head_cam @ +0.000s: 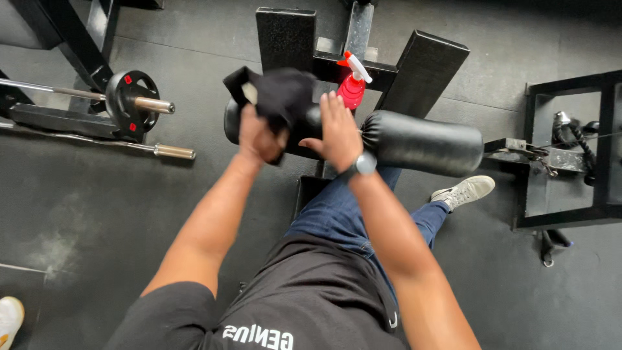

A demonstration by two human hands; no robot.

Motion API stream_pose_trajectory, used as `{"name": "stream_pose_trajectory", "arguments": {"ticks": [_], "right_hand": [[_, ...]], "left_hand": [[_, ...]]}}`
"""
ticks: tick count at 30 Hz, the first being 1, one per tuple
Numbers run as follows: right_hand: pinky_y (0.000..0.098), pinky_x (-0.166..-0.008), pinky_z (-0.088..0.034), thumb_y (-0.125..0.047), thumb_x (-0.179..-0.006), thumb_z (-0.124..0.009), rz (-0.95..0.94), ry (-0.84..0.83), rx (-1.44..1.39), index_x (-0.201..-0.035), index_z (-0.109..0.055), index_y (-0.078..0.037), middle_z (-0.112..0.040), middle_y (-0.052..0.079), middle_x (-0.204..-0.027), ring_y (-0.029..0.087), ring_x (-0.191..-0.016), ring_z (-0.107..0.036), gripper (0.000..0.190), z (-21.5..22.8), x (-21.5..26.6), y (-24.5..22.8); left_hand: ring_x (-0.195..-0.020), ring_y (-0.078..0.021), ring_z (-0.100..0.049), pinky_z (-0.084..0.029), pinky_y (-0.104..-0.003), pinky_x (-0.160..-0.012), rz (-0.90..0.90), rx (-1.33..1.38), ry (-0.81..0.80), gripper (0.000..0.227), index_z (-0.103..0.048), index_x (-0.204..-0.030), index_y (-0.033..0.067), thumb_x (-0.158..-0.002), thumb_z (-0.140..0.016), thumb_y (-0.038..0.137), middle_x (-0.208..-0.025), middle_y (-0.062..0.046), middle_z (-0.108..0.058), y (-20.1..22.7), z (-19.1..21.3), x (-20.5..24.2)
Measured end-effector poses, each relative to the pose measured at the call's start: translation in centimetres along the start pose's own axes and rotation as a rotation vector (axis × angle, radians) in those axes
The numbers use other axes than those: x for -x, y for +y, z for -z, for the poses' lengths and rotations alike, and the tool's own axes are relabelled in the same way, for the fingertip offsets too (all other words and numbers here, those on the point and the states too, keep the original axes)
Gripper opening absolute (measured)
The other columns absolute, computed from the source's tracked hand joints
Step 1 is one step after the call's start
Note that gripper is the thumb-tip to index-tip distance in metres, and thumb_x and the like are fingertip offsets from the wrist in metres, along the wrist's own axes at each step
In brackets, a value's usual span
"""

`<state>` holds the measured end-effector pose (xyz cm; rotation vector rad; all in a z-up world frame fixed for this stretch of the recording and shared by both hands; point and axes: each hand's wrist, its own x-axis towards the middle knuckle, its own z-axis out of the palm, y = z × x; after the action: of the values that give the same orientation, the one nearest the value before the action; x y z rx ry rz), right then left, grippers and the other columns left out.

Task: The person wipes the leg rollers of a gym machine with a cloth after applying a liquid from a spray bottle, then folds the cloth.

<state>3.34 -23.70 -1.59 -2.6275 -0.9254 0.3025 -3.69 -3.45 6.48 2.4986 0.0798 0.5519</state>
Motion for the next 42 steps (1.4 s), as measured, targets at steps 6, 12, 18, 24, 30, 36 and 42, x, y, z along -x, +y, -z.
{"name": "stream_pose_trajectory", "arguments": {"ticks": [6, 12, 18, 24, 30, 36, 42], "right_hand": [[0.0594, -0.150, -0.019, -0.069, -0.089, -0.095, 0.166, 0.281, 0.254, -0.190, -0.027, 0.008, -0.017, 0.033, -0.199, 0.050, -0.185, -0.018, 0.144, -4.9, 7.5, -1.8], [0.0619, -0.152, -0.022, -0.057, -0.075, -0.110, 0.049, 0.068, 0.255, -0.191, -0.015, 0.003, -0.016, 0.030, -0.199, 0.048, -0.185, -0.014, 0.161, -2.0, 3.1, -0.1], [0.0670, -0.142, -0.042, -0.076, -0.065, -0.108, 0.095, 0.024, 0.117, -0.188, -0.029, -0.003, -0.037, 0.023, -0.190, 0.045, -0.179, -0.036, 0.163, 1.0, -1.1, 1.5], [0.0613, -0.140, -0.046, -0.085, -0.054, -0.109, 0.026, -0.157, -0.108, -0.183, -0.041, -0.009, -0.050, 0.019, -0.182, 0.039, -0.173, -0.048, 0.165, 3.7, -3.7, 2.2], [0.0583, -0.139, -0.049, -0.091, -0.053, -0.107, -0.089, -0.197, -0.197, -0.169, -0.049, -0.025, -0.053, 0.003, -0.178, 0.027, -0.170, -0.049, 0.145, 3.5, -3.2, 2.7], [0.0606, -0.143, -0.043, -0.078, -0.065, -0.108, -0.099, -0.213, -0.224, -0.186, -0.038, -0.017, -0.046, 0.013, -0.186, 0.033, -0.177, -0.041, 0.152, 4.6, -2.4, 1.4], [0.0636, -0.142, -0.042, -0.065, -0.063, -0.111, 0.078, -0.118, -0.245, -0.175, -0.045, 0.001, -0.052, 0.031, -0.173, 0.049, -0.169, -0.047, 0.146, 3.4, -2.4, 2.1]], "left_hand": [[-0.113, -0.0482, -0.086, -0.060, -0.063, -0.106, 0.438, -0.239, -0.128, 0.096, -0.089, -0.107, -0.0009, -0.118, -0.052, 0.087, -0.106, -0.029, -0.088, -6.5, -2.8, -4.0], [-0.101, -0.0492, -0.081, -0.063, -0.055, -0.101, -0.070, -0.125, 0.257, 0.045, -0.088, -0.097, 0.0008, -0.086, -0.099, 0.043, -0.093, -0.022, -0.082, 0.0, -6.8, 2.0], [-0.108, -0.0407, -0.087, -0.066, -0.057, -0.097, -0.331, -0.028, 0.348, 0.028, -0.085, -0.109, 0.0108, -0.105, -0.083, 0.038, -0.102, -0.014, -0.089, -5.7, 0.7, 1.3], [-0.121, -0.0377, -0.086, -0.056, -0.056, -0.120, 0.193, -0.245, 0.253, 0.047, -0.091, -0.118, 0.0105, -0.119, -0.062, 0.048, -0.113, -0.018, -0.092, -1.3, -3.5, 2.7], [-0.136, -0.0640, -0.072, -0.046, -0.067, -0.135, -0.073, -0.093, -0.041, 0.089, -0.082, -0.135, -0.0180, -0.068, -0.098, 0.040, -0.129, -0.046, -0.082, -3.5, -2.8, 3.7], [-0.127, -0.0360, -0.081, -0.055, -0.056, -0.110, 0.301, -0.344, 0.314, 0.051, -0.082, -0.133, 0.0160, -0.124, -0.057, 0.059, -0.130, -0.012, -0.089, -5.7, -2.8, 1.7], [-0.114, -0.0516, -0.083, -0.058, -0.065, -0.103, 0.016, 0.139, 0.326, 0.043, -0.089, -0.111, 0.0160, -0.107, -0.082, 0.058, -0.118, -0.022, -0.088, 2.0, -6.9, 5.5]]}}
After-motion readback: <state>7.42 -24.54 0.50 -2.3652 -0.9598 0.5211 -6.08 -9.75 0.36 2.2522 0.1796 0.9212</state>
